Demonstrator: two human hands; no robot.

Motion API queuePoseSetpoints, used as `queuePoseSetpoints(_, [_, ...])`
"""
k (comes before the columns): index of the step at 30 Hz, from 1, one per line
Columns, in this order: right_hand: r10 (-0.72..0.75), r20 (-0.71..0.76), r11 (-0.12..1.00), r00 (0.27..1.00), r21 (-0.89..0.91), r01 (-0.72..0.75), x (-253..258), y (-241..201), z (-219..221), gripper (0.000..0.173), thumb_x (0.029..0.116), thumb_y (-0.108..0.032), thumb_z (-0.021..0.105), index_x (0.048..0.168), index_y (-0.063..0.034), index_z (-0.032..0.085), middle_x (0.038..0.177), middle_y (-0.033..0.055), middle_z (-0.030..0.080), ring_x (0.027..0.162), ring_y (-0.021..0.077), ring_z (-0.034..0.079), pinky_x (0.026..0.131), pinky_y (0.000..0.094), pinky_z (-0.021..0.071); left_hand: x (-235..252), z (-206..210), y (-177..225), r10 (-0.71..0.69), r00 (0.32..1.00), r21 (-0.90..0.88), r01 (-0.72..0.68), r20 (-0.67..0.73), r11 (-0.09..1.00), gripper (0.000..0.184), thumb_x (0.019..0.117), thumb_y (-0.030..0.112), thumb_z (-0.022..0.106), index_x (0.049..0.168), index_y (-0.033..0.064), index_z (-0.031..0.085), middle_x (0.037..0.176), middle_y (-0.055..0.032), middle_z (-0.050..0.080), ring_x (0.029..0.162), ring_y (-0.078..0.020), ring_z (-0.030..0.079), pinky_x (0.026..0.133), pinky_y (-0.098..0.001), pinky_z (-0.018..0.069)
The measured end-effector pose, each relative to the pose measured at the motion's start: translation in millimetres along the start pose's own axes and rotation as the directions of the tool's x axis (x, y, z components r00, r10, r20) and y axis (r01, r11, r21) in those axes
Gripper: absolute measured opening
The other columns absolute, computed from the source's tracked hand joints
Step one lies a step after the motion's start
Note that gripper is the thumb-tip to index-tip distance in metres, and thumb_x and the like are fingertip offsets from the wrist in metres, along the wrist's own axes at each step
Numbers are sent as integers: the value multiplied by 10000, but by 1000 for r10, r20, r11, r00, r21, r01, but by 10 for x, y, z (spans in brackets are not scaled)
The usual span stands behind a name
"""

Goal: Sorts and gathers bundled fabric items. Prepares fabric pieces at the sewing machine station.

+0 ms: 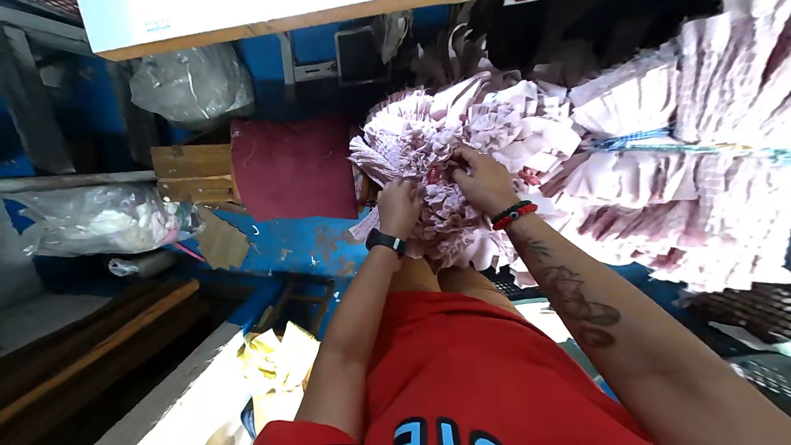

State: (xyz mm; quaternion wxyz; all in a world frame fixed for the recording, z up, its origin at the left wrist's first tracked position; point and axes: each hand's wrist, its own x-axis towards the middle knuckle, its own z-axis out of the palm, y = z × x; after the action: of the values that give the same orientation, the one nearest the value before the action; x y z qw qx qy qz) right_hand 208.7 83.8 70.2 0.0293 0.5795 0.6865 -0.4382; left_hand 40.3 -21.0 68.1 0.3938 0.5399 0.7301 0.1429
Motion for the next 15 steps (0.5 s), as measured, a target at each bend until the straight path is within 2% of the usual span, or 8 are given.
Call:
queuePoseSetpoints(1, [14, -5, 1000, 1000, 6, -14, 2, -1, -2, 353, 994, -162, 555, 1337, -126, 632, 1214, 214, 691, 1154, 468, 633, 901, 765, 427, -87, -76, 117, 14, 1000, 39, -15, 24, 999, 214, 983, 169, 674, 1131, 17, 704, 1271, -209, 640, 1184, -402, 604, 991, -611, 477])
queuePoseSetpoints(3, [45, -18, 999, 999, 12, -44, 5, -17, -4, 352, 963, -128, 568, 1312, -116, 615, 1153, 218, 697, 1104, 463, 647, 862, 752, 440, -203, -57, 194, 57, 998, 65, -57, 3, 996, 173, 929, 98, 708, 1077, 7, 710, 1214, -206, 657, 1131, -401, 625, 960, -606, 490])
queuePoseSetpoints(5, [66, -36, 998, 997, 9, -66, 21, -22, 3, 364, 945, -110, 600, 1309, -117, 603, 1131, 221, 700, 1082, 467, 656, 848, 750, 453, -219, 62, 146, 53, 998, 62, -51, -33, 997, 130, 949, 114, 685, 1028, 16, 717, 1138, -186, 675, 1080, -374, 641, 949, -588, 497])
queuePoseSetpoints(7, [81, -40, 997, 996, 13, -80, 33, -13, 6, 372, 921, -79, 596, 1293, -104, 596, 1119, 229, 695, 1075, 477, 651, 835, 739, 457, -236, 147, 109, 22, 999, 74, -19, -43, 997, 177, 996, 173, 642, 1035, 23, 728, 1092, -170, 687, 1050, -347, 657, 934, -577, 505])
queuePoseSetpoints(10, [67, -45, 997, 997, 33, -65, 41, -6, -27, 268, 923, -51, 579, 1187, -58, 623, 1064, 229, 685, 1026, 464, 653, 803, 721, 461, -314, 163, 141, -16, 999, 116, 20, -28, 993, 182, 992, 176, 638, 1054, 39, 742, 1069, -151, 702, 1015, -325, 673, 919, -565, 511])
queuePoseSetpoints(15, [62, -52, 998, 997, 35, -60, -8, -10, -38, 242, 916, -44, 577, 1147, -49, 650, 1047, 220, 691, 1017, 444, 659, 805, 710, 466, -365, 49, 140, -60, 995, 110, 50, 85, 993, 220, 1014, 190, 598, 1119, 66, 746, 1093, -134, 705, 1050, -305, 668, 951, -557, 492])
